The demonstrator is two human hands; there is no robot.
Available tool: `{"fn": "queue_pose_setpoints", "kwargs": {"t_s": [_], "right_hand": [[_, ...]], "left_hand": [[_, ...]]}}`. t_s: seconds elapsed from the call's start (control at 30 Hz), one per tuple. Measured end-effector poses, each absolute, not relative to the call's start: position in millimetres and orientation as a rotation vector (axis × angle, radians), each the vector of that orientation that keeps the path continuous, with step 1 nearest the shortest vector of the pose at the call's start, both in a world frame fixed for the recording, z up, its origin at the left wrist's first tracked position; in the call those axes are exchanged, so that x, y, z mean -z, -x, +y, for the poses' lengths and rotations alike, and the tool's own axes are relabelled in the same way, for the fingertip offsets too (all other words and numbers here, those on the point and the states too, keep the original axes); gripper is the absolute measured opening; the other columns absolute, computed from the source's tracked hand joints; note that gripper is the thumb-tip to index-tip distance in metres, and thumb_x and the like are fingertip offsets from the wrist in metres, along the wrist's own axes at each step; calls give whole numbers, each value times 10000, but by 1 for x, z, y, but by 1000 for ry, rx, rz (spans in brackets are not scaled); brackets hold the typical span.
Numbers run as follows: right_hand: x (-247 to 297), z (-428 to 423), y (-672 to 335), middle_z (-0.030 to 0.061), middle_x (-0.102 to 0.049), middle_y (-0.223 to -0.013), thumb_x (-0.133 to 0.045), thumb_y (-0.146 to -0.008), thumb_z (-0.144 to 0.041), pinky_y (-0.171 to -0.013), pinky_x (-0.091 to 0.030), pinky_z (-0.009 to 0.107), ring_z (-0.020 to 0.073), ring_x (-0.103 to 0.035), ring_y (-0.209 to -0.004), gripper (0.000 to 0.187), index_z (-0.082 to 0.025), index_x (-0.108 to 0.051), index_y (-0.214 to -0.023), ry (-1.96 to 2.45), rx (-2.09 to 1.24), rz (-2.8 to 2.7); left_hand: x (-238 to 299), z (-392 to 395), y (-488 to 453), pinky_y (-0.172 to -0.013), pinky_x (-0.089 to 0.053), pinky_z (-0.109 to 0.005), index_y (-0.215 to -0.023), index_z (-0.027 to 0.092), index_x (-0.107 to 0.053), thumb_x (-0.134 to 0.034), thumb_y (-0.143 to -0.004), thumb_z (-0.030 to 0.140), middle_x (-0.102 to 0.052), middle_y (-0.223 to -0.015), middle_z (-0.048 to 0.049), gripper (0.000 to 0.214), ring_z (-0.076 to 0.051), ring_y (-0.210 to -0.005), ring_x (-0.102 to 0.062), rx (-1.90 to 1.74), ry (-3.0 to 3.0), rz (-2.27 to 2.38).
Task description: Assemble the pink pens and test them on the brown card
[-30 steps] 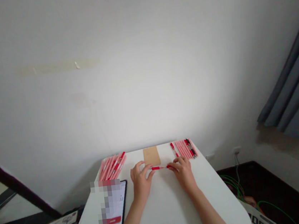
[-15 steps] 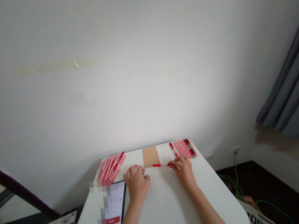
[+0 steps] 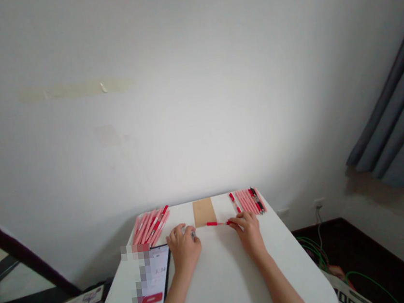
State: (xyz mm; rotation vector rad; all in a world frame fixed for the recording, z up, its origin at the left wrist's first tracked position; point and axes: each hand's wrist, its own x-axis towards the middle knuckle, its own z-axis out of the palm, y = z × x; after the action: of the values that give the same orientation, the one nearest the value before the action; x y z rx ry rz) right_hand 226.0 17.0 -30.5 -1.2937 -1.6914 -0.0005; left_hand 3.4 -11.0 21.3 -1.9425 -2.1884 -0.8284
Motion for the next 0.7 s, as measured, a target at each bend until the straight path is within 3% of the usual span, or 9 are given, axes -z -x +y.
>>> {"fn": "queue_pose_setpoints", "kwargs": {"t_s": [0.3,0.7], "right_hand": [[30,17,-225,72,-625,-874,-509,-881,-485,-795,-442,374,228,-530,-881,308,-295,-751,-890,1307,13,-1681],[26,15,-223,85,-623,-880,-489,-883,-503,-815,-441,410,242,-523,-901,343,-285,-753,-890,1315,-30,-1672]], "left_hand": [[-9,-7,-5,-1079,-199,-595,-915,237,-678,-543,-749,181,-561,-1162,-77,221,-275,-1182,-420,881,1999,-2108],[-7,-8,-8,-1104,-162,-613,-841,255,-671,-657,-720,278,-561,-1150,-40,124,-262,-1188,-415,883,2079,-2088]]}}
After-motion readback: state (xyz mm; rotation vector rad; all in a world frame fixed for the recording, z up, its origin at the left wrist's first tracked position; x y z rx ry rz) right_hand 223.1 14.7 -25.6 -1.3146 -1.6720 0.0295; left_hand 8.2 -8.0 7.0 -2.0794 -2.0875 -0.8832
